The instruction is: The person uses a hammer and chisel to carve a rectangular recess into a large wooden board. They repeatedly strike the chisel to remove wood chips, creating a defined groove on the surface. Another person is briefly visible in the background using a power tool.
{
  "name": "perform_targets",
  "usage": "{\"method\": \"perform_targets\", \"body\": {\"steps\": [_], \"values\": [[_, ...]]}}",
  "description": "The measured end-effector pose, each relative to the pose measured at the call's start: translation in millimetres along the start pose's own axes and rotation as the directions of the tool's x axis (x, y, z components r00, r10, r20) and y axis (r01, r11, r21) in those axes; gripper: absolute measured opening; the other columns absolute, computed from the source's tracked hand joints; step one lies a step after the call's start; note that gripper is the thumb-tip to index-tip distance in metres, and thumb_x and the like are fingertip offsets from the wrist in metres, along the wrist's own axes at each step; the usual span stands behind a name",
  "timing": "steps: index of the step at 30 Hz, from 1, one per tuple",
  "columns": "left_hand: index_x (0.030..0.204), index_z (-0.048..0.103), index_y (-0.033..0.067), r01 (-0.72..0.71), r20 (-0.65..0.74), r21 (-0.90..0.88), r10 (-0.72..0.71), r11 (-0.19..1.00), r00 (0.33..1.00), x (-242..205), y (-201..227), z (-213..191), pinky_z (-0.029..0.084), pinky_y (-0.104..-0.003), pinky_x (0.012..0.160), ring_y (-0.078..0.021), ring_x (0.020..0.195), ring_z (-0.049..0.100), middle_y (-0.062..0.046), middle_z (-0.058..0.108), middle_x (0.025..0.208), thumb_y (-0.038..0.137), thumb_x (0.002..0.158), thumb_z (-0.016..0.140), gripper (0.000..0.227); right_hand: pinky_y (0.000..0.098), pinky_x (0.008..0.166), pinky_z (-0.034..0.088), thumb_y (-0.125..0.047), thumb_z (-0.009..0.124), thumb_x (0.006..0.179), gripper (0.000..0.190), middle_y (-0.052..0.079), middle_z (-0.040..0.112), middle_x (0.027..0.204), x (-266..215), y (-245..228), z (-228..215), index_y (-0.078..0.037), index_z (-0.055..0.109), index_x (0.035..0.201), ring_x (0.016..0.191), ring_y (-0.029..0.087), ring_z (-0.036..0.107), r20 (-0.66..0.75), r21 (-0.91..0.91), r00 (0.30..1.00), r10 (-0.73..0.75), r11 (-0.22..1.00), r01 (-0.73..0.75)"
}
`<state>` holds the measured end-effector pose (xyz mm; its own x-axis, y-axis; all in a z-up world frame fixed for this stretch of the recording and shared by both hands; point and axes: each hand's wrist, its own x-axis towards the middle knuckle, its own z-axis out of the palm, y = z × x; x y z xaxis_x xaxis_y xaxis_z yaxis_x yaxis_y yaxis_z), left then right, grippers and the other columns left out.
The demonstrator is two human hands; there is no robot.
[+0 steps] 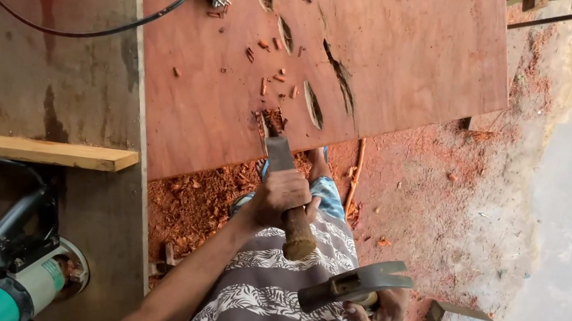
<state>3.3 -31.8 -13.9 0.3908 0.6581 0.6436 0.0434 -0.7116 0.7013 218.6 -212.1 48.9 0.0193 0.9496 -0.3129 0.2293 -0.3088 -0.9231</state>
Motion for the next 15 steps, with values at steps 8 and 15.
{"method": "perform_targets", "body": {"steps": [8, 15], "values": [[0.069, 0.043, 0.0078, 0.029, -0.083, 0.021, -0.028, 0.999, 0.996, -5, -3, 12, 0.036, -0.032, 0.047, -0.0166, 0.048, 0.04, -0.004, 0.043, 0.058, -0.004, 0.084, 0.059, 0.024, 0.0179, 0.034, 0.047, -0.044, 0.067, 0.079, 0.041, 0.004, 0.068, 0.057, 2, 21, -8, -0.003, 0.065, 0.078, 0.041, 0.009, 0.061, -0.01, -0.06, 0.999, -0.038, 0.997, 0.037], [0.066, 0.043, 0.0055, 0.066, -0.204, -0.026, -0.07, 0.997, 0.976, 16, 3, -4, 0.035, -0.033, 0.046, -0.0167, 0.047, 0.041, -0.005, 0.043, 0.057, -0.004, 0.084, 0.057, 0.024, 0.0264, 0.053, 0.046, -0.059, 0.054, 0.082, 0.051, -0.002, 0.059, 0.064, 30, -14, -5, -0.009, 0.061, 0.073, 0.053, 0.01, 0.053, -0.02, -0.31, 0.919, -0.394, 0.876, 0.369]]}}
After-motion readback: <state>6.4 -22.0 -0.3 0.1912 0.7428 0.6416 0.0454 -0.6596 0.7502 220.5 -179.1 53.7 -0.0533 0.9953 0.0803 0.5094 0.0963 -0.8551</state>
